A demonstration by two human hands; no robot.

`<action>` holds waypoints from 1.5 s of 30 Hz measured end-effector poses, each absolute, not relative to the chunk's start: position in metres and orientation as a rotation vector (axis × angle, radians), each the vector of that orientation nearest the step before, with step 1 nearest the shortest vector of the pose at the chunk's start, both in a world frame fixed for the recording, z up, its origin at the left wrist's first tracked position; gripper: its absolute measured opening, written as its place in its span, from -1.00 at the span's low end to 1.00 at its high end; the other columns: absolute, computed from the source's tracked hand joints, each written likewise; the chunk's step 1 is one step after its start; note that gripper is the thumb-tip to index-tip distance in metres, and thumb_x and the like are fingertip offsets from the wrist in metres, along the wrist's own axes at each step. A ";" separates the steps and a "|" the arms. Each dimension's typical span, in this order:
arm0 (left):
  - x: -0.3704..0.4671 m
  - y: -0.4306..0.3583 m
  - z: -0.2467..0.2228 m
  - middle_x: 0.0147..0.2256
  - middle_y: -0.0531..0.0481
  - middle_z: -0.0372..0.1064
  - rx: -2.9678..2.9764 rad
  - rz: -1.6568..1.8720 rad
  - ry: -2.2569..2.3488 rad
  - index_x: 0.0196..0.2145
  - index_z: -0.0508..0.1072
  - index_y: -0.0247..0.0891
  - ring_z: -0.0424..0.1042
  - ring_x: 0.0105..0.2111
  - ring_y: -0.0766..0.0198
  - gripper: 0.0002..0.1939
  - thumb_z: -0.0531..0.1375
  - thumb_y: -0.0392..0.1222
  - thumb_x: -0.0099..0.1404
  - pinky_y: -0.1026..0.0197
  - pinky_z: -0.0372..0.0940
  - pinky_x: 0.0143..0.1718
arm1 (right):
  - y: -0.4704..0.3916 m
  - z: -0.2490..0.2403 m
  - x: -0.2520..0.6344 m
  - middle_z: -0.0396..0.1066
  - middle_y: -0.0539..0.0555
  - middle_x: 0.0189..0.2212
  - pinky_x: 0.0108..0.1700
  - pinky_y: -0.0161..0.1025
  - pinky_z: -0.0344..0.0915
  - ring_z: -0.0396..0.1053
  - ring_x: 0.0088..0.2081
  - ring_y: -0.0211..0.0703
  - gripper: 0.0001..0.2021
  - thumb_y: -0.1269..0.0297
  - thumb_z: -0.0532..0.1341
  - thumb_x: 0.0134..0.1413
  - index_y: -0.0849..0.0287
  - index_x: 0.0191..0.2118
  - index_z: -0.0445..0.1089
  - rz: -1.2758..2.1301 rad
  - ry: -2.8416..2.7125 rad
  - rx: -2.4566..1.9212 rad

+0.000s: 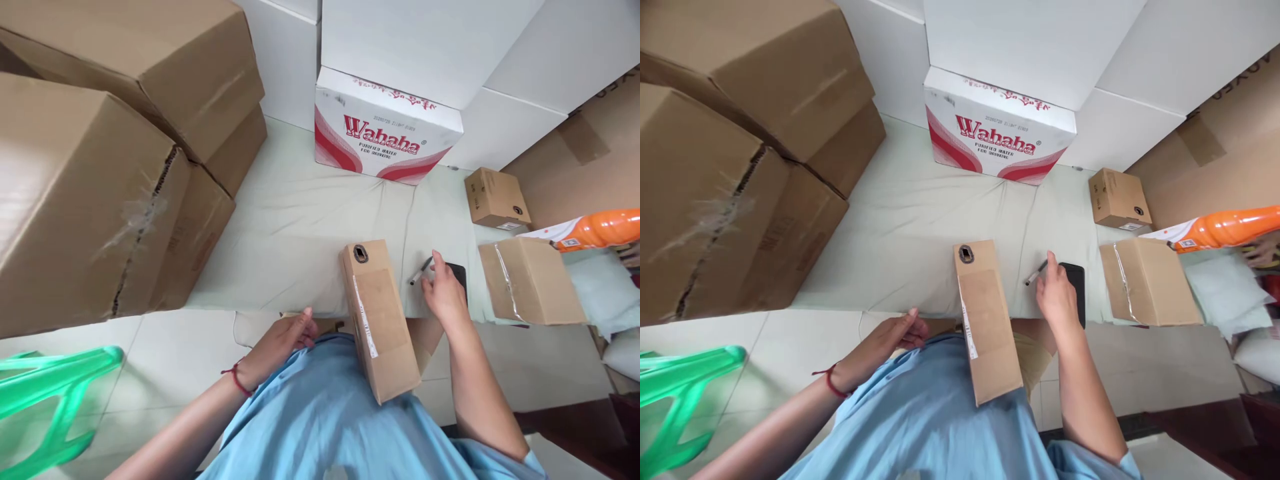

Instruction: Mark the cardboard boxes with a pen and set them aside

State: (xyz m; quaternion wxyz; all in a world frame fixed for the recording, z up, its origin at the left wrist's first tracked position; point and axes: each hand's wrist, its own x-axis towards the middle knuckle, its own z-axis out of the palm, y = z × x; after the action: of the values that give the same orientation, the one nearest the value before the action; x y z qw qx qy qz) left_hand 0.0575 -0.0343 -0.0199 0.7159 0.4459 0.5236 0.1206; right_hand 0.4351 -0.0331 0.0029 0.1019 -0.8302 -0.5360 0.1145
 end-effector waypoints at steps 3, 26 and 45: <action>0.067 -0.042 -0.024 -0.11 -0.24 0.67 0.969 0.222 1.149 -0.18 0.67 -0.19 0.65 -0.13 -0.17 -0.20 0.15 0.64 0.27 -0.18 0.48 0.06 | -0.060 0.024 0.418 0.62 0.27 -0.02 -0.25 -0.09 0.51 0.52 -0.34 -0.07 -0.40 -0.06 0.14 0.44 0.20 0.39 0.38 0.744 -1.470 -2.141; 0.148 -0.023 -0.013 0.54 -0.34 0.01 1.044 0.664 0.901 0.59 -0.07 -0.06 0.09 0.53 -0.26 0.22 0.44 0.37 0.24 -0.29 0.26 0.42 | -0.072 0.008 0.343 0.55 0.21 0.25 0.15 0.01 0.57 0.58 0.17 0.13 -0.27 -0.15 0.43 0.16 0.03 0.36 0.35 1.214 -0.923 -1.460; 0.161 0.053 0.006 0.18 -0.21 0.45 0.882 0.914 0.910 0.45 0.14 -0.13 0.47 0.22 -0.09 0.09 0.54 0.10 0.10 -0.15 0.42 0.25 | -0.105 -0.018 0.435 0.28 0.66 0.36 0.39 0.42 0.17 0.23 0.38 0.57 -0.10 -0.20 0.19 0.32 0.52 0.47 0.19 -0.048 -1.116 -2.493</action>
State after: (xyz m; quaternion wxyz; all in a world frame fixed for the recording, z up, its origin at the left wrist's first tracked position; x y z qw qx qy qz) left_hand 0.1615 0.0528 0.0061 0.7102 0.3974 0.4100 0.4118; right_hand 0.4353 -0.1052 -0.0179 0.2037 -0.8934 -0.4000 -0.0172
